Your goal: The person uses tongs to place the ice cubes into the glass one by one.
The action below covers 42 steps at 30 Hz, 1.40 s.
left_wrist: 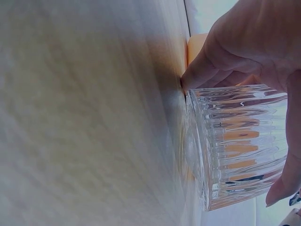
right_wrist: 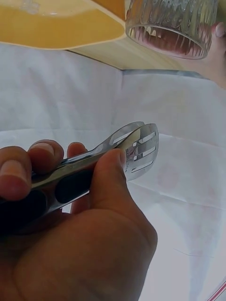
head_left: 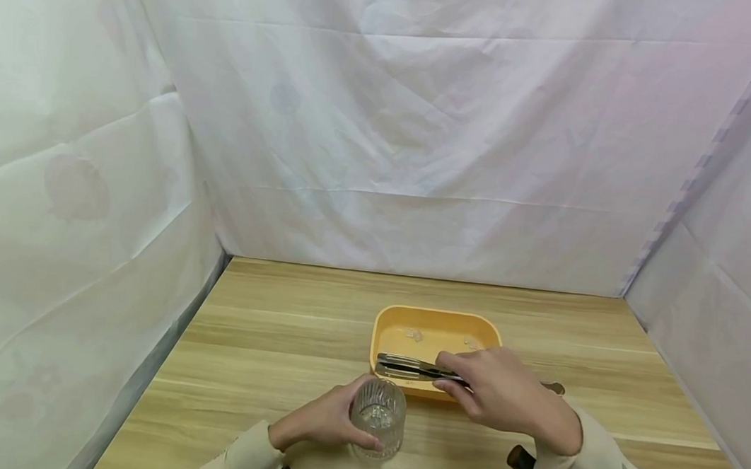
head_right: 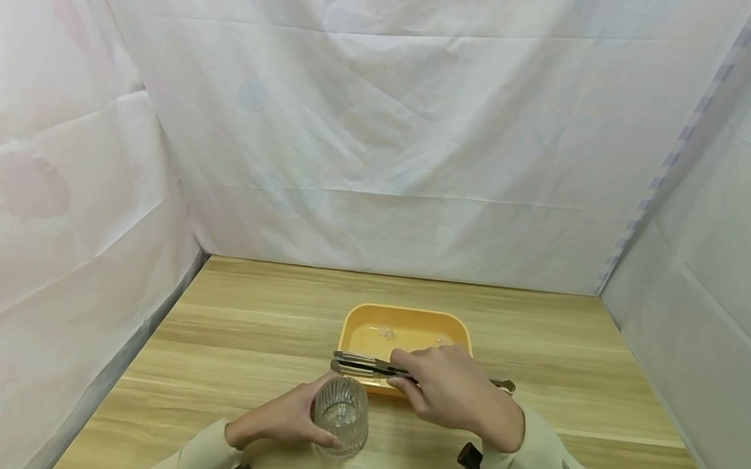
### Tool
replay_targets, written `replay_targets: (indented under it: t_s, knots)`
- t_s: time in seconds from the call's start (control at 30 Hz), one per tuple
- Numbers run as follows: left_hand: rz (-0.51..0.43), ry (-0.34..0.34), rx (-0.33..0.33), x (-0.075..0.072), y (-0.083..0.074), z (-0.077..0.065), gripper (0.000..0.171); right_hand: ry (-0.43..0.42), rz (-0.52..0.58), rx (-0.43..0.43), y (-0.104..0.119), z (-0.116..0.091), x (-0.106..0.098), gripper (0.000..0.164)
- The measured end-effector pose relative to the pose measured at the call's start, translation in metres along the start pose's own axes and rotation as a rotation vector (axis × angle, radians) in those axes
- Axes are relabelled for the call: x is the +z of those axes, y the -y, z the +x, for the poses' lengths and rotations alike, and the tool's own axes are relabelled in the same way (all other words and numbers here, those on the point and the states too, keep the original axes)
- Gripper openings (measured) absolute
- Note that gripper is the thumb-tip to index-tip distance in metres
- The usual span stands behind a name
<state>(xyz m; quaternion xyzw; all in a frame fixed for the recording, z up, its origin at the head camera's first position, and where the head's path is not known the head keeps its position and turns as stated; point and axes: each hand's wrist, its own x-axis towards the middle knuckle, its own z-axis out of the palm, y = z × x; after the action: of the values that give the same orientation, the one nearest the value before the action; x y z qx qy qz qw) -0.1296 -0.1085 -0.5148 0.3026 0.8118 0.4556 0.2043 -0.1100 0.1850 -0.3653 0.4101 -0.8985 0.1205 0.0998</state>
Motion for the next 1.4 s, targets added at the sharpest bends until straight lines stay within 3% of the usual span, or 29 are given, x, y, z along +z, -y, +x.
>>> replay_targets:
  t_s: [0.67, 1.1, 1.4]
  knots:
    - [0.007, 0.01, 0.003, -0.0022, -0.0028, 0.0009, 0.087, -0.017, 0.003, -0.042, 0.0019, 0.0014, -0.0003, 0.025]
    - [0.0, 0.001, -0.016, -0.0014, -0.0019, 0.0004, 0.097, 0.023, 0.014, -0.015, 0.002, 0.0002, 0.0017, 0.023]
    - [0.001, 0.004, -0.031, -0.0012, -0.0021, 0.0003, 0.093, 0.025, 0.031, -0.005, 0.0, -0.0003, 0.0024, 0.021]
